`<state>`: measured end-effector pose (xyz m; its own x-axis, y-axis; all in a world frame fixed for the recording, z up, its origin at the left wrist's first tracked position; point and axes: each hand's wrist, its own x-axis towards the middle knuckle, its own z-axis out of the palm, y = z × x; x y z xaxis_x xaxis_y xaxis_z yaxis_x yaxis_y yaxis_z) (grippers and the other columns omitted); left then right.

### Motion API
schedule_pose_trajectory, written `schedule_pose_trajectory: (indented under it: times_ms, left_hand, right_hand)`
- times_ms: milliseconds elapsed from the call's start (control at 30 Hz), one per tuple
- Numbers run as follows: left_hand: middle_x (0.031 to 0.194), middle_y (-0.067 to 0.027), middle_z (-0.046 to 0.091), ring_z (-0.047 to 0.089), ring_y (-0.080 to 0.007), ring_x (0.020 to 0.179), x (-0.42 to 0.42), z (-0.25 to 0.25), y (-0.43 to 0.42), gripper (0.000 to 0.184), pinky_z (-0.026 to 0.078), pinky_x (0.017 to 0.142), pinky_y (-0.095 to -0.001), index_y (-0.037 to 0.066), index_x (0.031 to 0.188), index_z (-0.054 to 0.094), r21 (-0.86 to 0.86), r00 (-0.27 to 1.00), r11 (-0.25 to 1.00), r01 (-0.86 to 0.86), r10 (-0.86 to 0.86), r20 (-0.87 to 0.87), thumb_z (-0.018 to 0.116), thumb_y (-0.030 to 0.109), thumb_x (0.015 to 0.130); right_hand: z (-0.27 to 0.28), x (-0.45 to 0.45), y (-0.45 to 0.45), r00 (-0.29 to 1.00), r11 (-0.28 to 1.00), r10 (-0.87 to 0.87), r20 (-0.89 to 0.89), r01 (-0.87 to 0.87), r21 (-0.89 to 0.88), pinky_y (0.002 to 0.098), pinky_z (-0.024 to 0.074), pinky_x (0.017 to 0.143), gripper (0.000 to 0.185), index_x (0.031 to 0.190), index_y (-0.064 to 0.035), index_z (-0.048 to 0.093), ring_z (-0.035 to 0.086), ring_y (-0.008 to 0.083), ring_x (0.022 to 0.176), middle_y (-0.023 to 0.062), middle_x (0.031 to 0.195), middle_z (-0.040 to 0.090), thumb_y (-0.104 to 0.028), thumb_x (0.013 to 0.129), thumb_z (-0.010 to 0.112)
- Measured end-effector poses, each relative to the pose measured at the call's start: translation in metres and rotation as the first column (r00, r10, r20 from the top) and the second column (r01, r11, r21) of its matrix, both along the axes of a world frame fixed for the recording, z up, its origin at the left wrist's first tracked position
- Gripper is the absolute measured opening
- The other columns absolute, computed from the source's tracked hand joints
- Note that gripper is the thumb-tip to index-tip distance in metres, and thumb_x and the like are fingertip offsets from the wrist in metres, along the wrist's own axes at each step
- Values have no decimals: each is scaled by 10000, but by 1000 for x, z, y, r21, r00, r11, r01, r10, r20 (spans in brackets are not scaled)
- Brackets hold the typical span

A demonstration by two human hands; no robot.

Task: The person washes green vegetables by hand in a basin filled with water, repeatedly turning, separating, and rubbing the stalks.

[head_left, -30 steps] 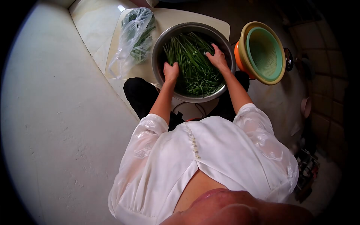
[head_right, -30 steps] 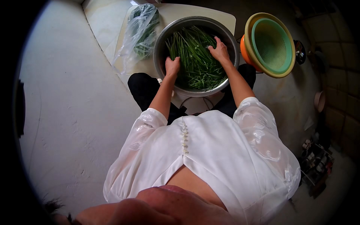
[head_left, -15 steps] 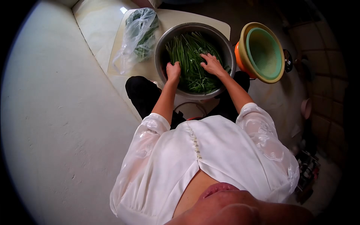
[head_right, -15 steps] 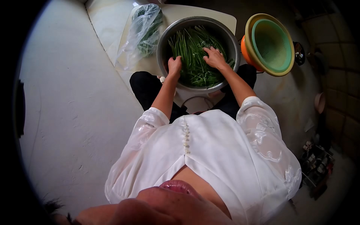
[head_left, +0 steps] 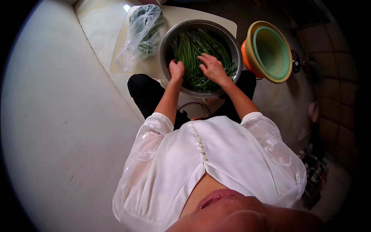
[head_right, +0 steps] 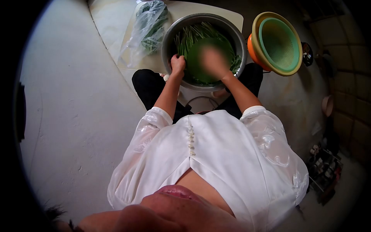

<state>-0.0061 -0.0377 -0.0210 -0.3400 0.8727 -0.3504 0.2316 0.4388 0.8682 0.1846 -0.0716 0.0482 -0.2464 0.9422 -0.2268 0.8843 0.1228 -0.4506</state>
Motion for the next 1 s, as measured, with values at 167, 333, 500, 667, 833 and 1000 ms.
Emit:
schedule_pose_trajectory:
  times_ms: [167, 333, 500, 667, 833, 1000]
  left_hand:
    - [1091, -221, 664, 631, -332, 1012, -2, -5, 0, 442, 477, 881, -374, -61, 1212, 579, -49, 997, 998, 49, -46, 70, 501, 74, 798]
    - [1128, -258, 648, 616, -389, 1072, 0, 5, -4, 426, 460, 931, -394, -67, 1189, 583, -35, 998, 999, 27, -24, 59, 482, 62, 796]
    - [1146, -263, 639, 616, -390, 1075, 3, -4, 1, 439, 468, 918, -394, -73, 1198, 575, -77, 986, 994, 82, -70, 153, 480, 57, 789]
    - [1131, -265, 642, 621, -384, 1070, 1, 9, -2, 432, 474, 909, -389, -80, 1183, 578, -100, 973, 991, 94, -70, 218, 481, 60, 785]
    - [1088, -257, 658, 641, -371, 1025, 1, -54, 7, 401, 487, 876, -395, -72, 1143, 603, -113, 968, 986, 124, -95, 231, 500, 84, 788]
    - [1055, -234, 675, 648, -357, 1012, 4, -14, -1, 352, 489, 866, -399, -58, 1076, 646, -194, 982, 975, 107, -74, 172, 604, 145, 791]
  right_hand:
    - [-25, -11, 10, 980, 986, 26, 197, 7, -168, 498, 298, 1100, 451, 1366, -183, 541, 408, 328, 1345, 116, 1463, 451, -273, 925, 577]
    - [10, -20, -8, 999, 1000, 0, 32, 0, -24, 524, 284, 1102, 510, 1379, -194, 524, 414, 302, 1345, 121, 1461, 453, -307, 889, 612]
    - [-17, -24, -3, 979, 971, 121, 163, -83, -224, 564, 245, 1109, 548, 1382, -217, 526, 381, 338, 1363, 124, 1499, 404, -350, 859, 623]
    - [25, -25, -14, 991, 993, 114, -74, -115, -23, 496, 255, 1124, 498, 1350, -185, 560, 399, 322, 1354, 139, 1456, 460, -350, 881, 599]
    - [-16, -25, -10, 987, 974, 156, 30, -149, -172, 494, 302, 1097, 421, 1318, -174, 583, 446, 319, 1316, 117, 1441, 483, -287, 913, 587]
    - [20, -16, -27, 978, 971, 197, -69, -204, -125, 450, 370, 1044, 374, 1264, -167, 626, 508, 319, 1254, 111, 1360, 562, -239, 897, 597]
